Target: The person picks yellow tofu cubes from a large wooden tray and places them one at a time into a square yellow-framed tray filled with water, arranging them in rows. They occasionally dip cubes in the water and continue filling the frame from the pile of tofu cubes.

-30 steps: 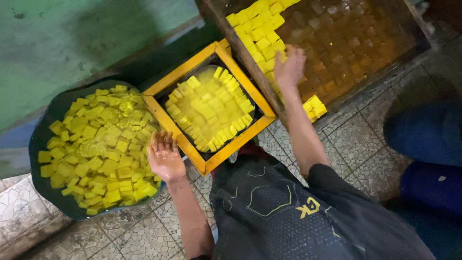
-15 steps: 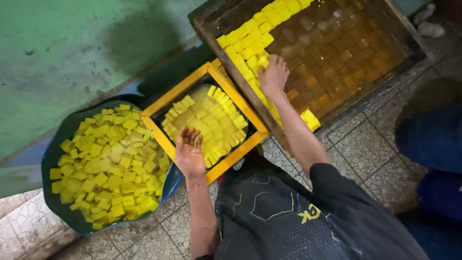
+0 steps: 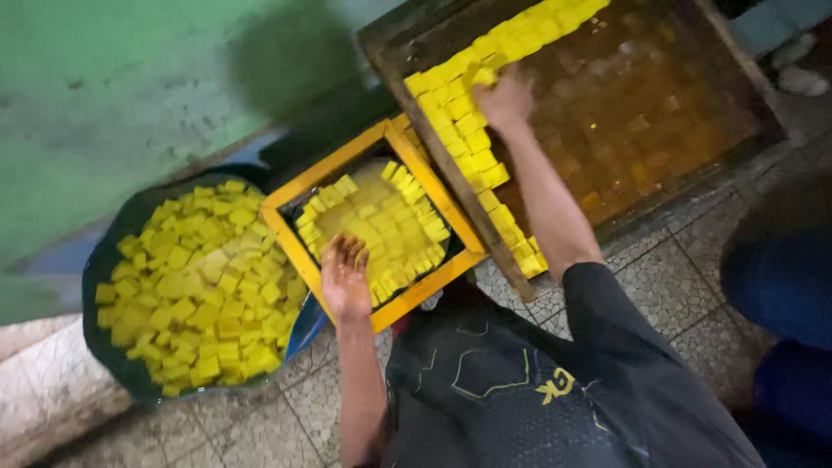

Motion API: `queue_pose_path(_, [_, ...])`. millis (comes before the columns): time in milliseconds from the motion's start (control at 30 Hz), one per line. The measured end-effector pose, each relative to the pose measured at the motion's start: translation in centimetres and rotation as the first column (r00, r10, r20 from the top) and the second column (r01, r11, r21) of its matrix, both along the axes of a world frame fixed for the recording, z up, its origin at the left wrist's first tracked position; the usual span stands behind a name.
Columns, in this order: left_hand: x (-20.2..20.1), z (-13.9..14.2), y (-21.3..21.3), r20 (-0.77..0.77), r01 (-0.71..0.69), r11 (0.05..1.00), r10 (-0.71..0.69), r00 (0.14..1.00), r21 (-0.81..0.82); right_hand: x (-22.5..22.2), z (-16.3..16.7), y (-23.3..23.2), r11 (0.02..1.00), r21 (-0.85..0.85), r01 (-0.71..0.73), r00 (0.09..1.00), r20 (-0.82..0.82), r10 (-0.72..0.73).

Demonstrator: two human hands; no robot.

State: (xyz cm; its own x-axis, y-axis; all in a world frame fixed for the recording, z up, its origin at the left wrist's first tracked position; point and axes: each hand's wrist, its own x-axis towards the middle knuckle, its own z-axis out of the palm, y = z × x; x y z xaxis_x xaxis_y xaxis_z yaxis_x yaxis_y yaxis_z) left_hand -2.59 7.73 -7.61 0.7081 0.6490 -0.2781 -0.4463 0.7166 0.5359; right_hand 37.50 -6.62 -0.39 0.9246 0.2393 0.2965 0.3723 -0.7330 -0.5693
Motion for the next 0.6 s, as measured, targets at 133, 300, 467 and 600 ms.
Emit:
queue_pose_path(133, [-0.1, -0.4, 0.5, -0.009, -0.032, 0.998, 0.032, 0.999, 0.059, 0.2, -0.8, 0.0, 0.993, 0.116, -0.03, 0.962, -0.268, 0.06])
queue_pose_path(300, [1.6, -1.0, 2.7, -0.254, -0.006, 0.956, 0.084, 0.964, 0.293, -0.9, -2.6, 1.6, 0.966, -0.255, 0.039, 0.999, 0.046, -0.028])
queue_pose_path(467, [5.6, 0.0, 5.4, -0.563, 0.315, 0.609, 0.268, 0.781, 0.728, -1.9, -1.1, 1.4, 0.974, -0.109, -0.198, 0.951, -0.26, 0.164])
queue_pose_path(600, [8.5, 1.9, 6.6, -0.736, 0.667, 0.316, 0.361, 0.573, 0.674, -2.1, 0.5, 1.4, 0.9, -0.117, -0.421, 0.901, -0.173, 0.399])
